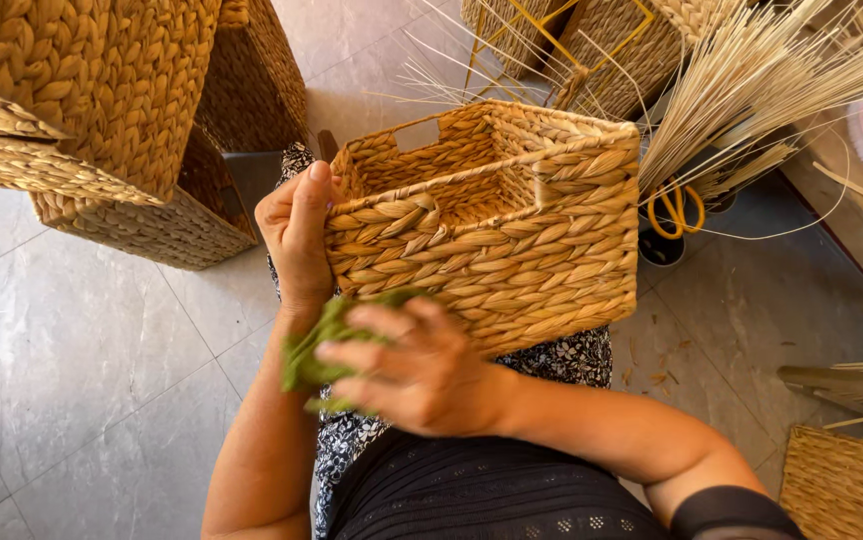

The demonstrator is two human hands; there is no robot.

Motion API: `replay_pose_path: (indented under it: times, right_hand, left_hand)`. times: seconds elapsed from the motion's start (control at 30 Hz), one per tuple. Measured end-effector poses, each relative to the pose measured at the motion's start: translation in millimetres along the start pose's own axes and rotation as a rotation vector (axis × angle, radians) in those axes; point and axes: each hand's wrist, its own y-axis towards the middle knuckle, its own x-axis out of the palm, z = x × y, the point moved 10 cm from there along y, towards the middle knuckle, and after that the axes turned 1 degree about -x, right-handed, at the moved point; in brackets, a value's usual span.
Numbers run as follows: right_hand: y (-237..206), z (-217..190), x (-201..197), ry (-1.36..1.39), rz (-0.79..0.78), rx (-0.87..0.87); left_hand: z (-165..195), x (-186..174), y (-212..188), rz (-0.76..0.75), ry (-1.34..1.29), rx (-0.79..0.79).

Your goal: The person sits on a low stool and wipes a woven water-hyacinth storage basket with a green cloth, first cleaning the outer sides and rim, then reaching inside to wipe the interior walls and bottom, turning the basket to reach all surfaces.

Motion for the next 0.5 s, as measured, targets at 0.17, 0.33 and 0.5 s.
replay_pose_path:
  times: [0.17,0.33,0.5]
  right_hand:
    - [-9.5,-2.4,6.4,0.026,-0.026,-0.063]
    - [-72.7,46.7,-41.1,-0.124,0.01,0.054]
    - [-124.4,108.9,-105.6,-0.421,0.067,0.303]
  left_hand:
    - [1.8,3.1,1.2,-0.071,0.006,0.034]
    - [-6.5,1.5,-1.8,-0.073,0.04,0.002]
    - [-4.3,4.4,-0.9,-0.074,0.045,0.042]
